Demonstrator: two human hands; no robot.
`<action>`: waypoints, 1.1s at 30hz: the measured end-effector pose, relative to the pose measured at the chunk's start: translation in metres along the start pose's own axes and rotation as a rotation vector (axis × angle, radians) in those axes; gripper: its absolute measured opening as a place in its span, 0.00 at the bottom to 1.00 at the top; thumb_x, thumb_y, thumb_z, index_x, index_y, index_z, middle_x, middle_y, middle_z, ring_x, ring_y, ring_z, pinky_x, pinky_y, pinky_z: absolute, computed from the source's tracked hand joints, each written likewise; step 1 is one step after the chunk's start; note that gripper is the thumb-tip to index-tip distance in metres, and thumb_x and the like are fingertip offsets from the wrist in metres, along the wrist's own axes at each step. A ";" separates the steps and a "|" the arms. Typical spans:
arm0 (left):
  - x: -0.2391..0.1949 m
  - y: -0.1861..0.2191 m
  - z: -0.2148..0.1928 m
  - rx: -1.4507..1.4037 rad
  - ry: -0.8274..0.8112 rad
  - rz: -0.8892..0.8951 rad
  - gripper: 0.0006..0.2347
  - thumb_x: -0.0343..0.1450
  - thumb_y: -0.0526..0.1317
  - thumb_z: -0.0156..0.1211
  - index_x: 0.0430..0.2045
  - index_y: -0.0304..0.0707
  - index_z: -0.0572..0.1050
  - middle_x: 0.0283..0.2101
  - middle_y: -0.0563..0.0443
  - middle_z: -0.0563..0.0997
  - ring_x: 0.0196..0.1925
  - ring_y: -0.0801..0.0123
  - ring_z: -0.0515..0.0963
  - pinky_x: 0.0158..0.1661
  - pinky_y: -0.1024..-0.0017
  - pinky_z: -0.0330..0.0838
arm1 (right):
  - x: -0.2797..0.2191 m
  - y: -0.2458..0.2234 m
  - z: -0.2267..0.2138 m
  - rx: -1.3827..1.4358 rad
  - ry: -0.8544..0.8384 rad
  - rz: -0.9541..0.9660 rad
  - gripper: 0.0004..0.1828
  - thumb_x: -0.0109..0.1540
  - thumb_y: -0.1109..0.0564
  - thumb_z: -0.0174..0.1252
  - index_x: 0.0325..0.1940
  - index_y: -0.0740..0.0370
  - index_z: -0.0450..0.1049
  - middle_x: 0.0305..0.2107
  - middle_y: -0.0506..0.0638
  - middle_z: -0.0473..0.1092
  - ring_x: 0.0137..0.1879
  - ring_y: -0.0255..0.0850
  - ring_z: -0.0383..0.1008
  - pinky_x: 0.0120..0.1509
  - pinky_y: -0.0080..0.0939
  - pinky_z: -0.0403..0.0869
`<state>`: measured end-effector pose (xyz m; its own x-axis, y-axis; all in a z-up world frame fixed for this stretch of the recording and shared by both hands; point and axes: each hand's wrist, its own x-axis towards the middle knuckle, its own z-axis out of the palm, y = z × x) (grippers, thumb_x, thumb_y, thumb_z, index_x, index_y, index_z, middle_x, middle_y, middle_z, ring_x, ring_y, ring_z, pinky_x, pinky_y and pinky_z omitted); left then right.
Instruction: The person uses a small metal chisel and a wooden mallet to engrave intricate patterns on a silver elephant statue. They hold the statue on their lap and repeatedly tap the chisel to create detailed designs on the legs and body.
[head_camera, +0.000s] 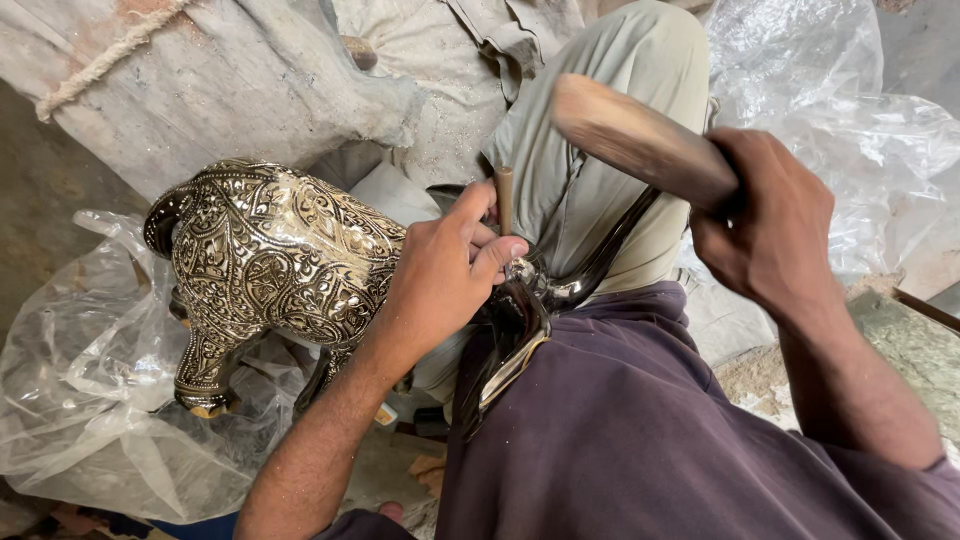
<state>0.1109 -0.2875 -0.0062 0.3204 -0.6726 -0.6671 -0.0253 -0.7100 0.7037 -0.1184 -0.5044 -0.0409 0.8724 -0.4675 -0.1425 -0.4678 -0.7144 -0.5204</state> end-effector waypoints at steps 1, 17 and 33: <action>0.001 0.001 0.000 0.009 0.000 0.001 0.15 0.72 0.40 0.63 0.49 0.36 0.67 0.29 0.44 0.87 0.32 0.64 0.91 0.30 0.69 0.81 | 0.008 -0.001 0.000 -0.010 -0.014 -0.006 0.26 0.61 0.63 0.58 0.64 0.66 0.70 0.45 0.60 0.76 0.45 0.49 0.79 0.50 0.45 0.77; -0.003 -0.003 0.004 0.054 0.043 0.006 0.14 0.72 0.40 0.63 0.45 0.34 0.67 0.28 0.45 0.87 0.30 0.66 0.90 0.29 0.69 0.81 | 0.087 -0.002 -0.012 -0.153 -0.357 -0.143 0.20 0.59 0.63 0.56 0.57 0.58 0.76 0.32 0.50 0.75 0.24 0.39 0.69 0.25 0.43 0.68; -0.010 -0.012 0.004 0.088 0.078 0.170 0.15 0.72 0.41 0.64 0.46 0.34 0.67 0.28 0.44 0.85 0.32 0.61 0.89 0.31 0.66 0.79 | 0.075 -0.009 -0.011 0.093 -0.221 -0.127 0.26 0.53 0.65 0.57 0.57 0.64 0.72 0.36 0.54 0.75 0.34 0.44 0.76 0.39 0.46 0.76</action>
<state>0.1038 -0.2730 -0.0093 0.3769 -0.7683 -0.5173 -0.1669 -0.6057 0.7780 -0.0503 -0.5387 -0.0380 0.9379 -0.2446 -0.2462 -0.3463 -0.7047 -0.6192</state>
